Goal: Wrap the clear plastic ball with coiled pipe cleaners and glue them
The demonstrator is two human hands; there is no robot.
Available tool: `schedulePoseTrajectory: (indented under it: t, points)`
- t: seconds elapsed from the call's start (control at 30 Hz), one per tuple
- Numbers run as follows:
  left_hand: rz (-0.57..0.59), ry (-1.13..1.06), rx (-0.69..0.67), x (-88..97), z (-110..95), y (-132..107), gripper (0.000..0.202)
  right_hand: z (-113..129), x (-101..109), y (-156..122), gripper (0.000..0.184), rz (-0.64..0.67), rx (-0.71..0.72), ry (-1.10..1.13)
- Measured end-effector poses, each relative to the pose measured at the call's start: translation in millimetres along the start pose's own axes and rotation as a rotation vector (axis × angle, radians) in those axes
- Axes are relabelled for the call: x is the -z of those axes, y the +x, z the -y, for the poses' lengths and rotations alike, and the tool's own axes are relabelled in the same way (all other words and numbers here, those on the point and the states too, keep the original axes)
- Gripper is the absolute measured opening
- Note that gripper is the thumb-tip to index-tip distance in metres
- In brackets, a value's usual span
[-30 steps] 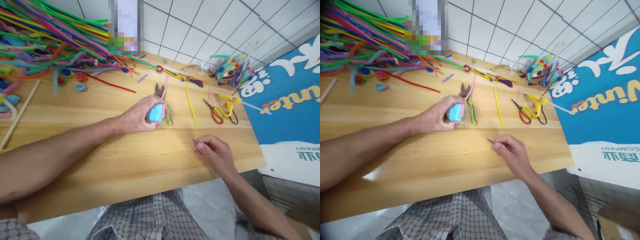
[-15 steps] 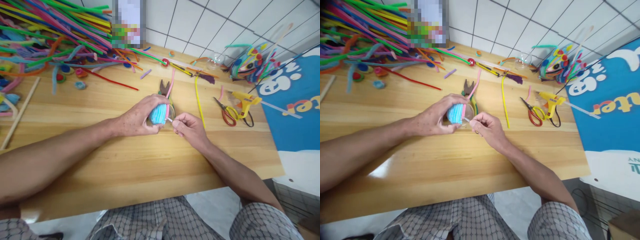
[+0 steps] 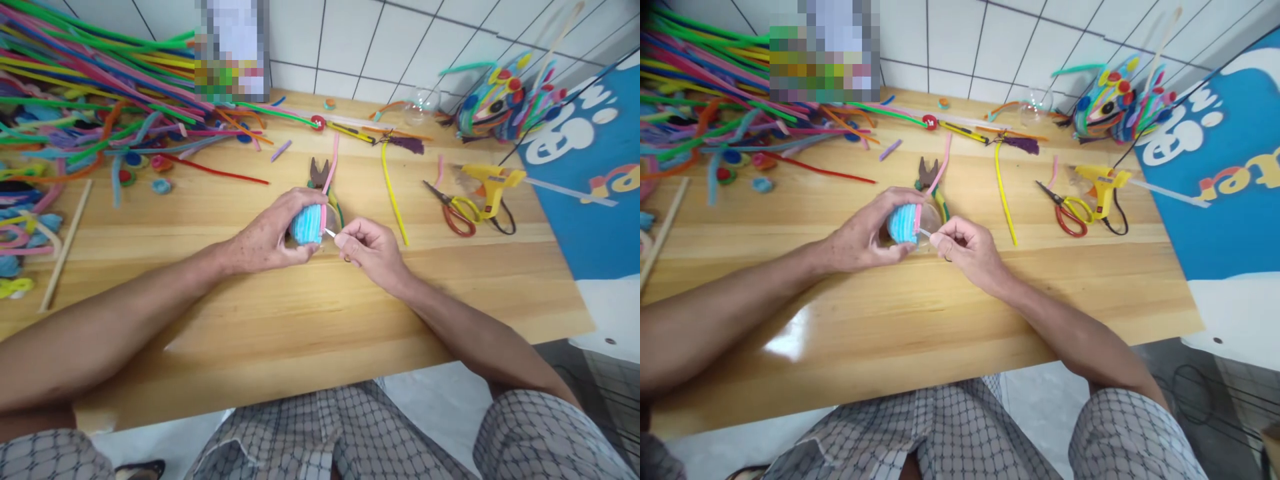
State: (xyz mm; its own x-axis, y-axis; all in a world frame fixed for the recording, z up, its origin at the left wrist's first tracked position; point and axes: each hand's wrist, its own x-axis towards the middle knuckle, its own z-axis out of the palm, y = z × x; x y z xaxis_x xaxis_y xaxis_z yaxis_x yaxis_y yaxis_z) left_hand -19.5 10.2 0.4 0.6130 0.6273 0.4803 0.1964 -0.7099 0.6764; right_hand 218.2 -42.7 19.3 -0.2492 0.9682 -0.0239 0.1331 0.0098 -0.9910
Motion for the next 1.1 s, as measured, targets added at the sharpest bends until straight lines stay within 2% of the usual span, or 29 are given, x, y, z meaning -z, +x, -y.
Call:
schedulePoseTrajectory:
  t: [0.77,1.1]
  points:
    - [0.036,0.009,0.025,0.1,1.8,-1.3,0.064,-6.7,-1.7,-0.1,0.049,-0.017,0.093,-0.091]
    - [0.046,0.012,0.037,0.2,1.0,-2.5,0.064,-2.0,-4.9,-0.2,0.037,-0.035,0.132,-0.128]
